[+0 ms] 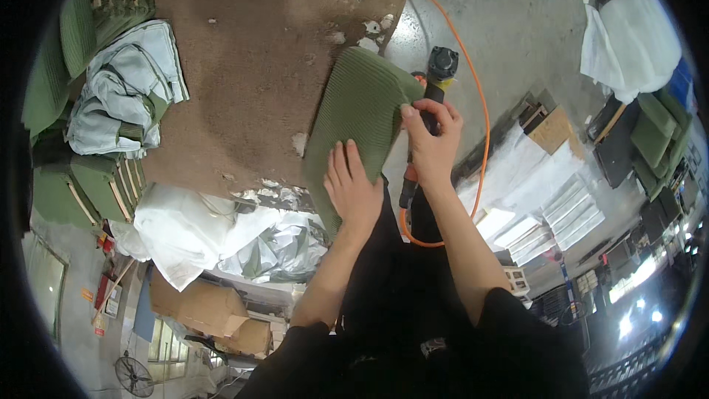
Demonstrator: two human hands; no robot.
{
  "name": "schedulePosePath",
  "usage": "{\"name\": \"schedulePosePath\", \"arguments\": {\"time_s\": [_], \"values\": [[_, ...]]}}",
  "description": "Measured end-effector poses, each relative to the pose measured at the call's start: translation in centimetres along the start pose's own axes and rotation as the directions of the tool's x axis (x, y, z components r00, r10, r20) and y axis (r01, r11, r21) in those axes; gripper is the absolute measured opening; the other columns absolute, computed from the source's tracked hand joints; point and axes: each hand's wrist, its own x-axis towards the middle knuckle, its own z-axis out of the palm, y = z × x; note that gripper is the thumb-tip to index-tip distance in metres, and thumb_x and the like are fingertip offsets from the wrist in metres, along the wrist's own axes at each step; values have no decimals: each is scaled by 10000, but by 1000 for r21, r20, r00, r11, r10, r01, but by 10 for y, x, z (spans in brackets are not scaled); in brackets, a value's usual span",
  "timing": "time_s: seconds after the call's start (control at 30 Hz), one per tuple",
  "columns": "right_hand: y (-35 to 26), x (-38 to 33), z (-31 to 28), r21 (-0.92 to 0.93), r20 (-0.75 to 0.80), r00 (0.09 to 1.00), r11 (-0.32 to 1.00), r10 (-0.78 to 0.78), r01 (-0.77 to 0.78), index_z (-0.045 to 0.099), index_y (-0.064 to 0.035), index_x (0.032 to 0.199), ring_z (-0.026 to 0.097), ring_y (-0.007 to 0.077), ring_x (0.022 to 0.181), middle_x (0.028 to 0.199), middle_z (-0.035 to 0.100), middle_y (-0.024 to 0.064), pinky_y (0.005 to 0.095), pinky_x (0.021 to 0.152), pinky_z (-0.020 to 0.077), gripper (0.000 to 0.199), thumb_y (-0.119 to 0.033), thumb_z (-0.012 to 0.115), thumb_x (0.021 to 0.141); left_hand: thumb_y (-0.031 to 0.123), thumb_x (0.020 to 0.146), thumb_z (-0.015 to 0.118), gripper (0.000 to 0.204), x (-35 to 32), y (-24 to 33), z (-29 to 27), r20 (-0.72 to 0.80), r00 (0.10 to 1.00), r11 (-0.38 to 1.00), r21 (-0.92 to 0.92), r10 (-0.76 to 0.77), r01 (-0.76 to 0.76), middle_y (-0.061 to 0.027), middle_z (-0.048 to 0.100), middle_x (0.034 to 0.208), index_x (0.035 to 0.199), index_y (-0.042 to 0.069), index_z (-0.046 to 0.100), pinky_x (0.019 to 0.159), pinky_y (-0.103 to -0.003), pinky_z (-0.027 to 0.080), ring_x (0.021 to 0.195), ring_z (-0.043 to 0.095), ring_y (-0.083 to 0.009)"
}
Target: The worker secures foam and green fabric to a wooden frame using a pneumatic staple gun.
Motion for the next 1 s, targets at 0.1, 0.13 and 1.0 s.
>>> {"name": "schedulePosePath", "arguments": {"time_s": [0.1,0.13,1.0], "values": [[-13,-6,19,-100,-15,996,991,-87,85,684,-48,925,425,340,1218,1252,425,225,393,1001,358,400,-396,789,758,167,675,788,922,2,-5,-2,30,1000,996,-92,-4,7,-215,351,1460,1449,26,307,1026,-530,340,1344,358,-393],[-19,-9,24,-199,6,995,975,-100,99,687,-32,923,414,359,1230,1256,419,248,402,1012,348,424,-410,788,759,166,694,773,907,4,-8,-4,20,1000,991,-137,2,0,-218,346,1465,1453,20,299,1031,-534,337,1341,363,-395],[-45,2,62,-14,160,981,993,-113,117,640,-3,772,308,330,1231,887,586,173,447,1078,206,362,-309,583,956,414,1037,302,485,177,-33,2,106,975,540,-841,197,-17,-213,399,1421,1383,127,483,1124,-460,226,1390,259,-389]]}}
